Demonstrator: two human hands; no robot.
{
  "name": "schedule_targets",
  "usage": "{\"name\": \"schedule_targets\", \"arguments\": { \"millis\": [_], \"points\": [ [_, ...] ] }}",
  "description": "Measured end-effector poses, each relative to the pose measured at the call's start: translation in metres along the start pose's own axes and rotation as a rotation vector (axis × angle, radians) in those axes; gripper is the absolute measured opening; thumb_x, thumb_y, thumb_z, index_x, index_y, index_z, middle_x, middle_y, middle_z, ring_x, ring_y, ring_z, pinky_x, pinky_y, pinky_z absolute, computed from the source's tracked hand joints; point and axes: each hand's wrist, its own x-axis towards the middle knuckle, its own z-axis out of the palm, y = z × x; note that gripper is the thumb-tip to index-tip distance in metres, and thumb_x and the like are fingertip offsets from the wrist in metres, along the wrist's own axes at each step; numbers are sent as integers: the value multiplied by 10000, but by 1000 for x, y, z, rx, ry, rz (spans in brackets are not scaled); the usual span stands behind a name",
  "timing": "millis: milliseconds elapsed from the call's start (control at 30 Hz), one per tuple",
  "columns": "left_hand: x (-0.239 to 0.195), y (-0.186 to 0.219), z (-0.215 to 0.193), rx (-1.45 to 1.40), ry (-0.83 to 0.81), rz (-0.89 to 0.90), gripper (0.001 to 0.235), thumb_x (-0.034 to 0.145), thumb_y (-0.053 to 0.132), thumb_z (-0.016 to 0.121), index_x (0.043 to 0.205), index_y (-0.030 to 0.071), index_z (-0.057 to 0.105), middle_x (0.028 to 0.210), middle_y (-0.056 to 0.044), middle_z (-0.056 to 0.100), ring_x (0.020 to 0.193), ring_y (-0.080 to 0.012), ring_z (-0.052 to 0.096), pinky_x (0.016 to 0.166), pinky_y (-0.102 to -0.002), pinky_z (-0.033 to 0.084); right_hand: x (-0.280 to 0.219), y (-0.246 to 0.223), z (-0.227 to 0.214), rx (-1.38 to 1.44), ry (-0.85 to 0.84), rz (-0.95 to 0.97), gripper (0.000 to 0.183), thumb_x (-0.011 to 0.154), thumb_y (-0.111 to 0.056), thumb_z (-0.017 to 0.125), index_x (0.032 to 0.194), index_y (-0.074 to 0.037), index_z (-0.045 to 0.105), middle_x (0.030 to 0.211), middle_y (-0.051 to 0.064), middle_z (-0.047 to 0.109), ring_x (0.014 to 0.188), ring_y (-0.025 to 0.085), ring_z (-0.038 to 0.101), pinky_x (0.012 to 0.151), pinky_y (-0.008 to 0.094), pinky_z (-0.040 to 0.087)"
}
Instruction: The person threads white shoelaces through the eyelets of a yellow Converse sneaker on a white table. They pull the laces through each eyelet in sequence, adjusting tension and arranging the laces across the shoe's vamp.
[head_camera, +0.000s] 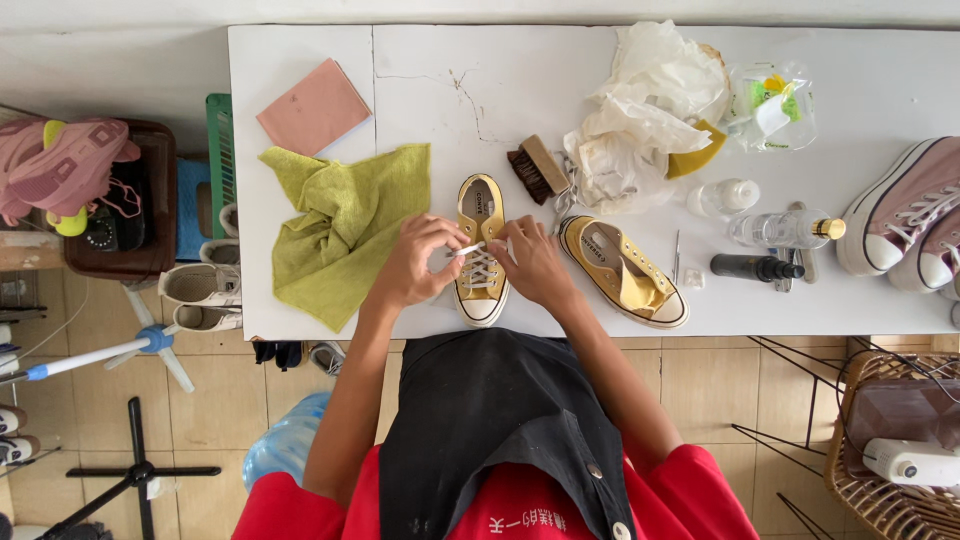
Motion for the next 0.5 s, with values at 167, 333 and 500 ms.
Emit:
{"name": "schedule_targets", "arguments": {
  "millis": [167,333,500],
  "points": [
    [-7,0,-7,-58,8,-21,117,988,292,777,942,189,746,1155,22,796,1234,-245,716,1111,-487,475,-1,2,-10,681,166,-44,211,1084,-186,614,940,-51,689,1151,209,728,1056,374,720,893,461,589],
    [-15,-13,17,-100,5,-52,147,965,205,837,1000,139,709,1167,-61,792,1212,-334,733,1064,-511,540,-15,6,-32,1132,269,157,204,943,-99,591,810,-13,720,962,198,782,847,210,738,740,290,543],
    [-16,-6,15,-138,14,-155,258,936,133,867,1118,101,687,1004,-140,730,994,-364,761,853,-449,632,7,19,-12,756,24,182,560,1119,-453,734,1468,-51,560,925,210,809,685,296,810,642,386,693]
  ]
}}
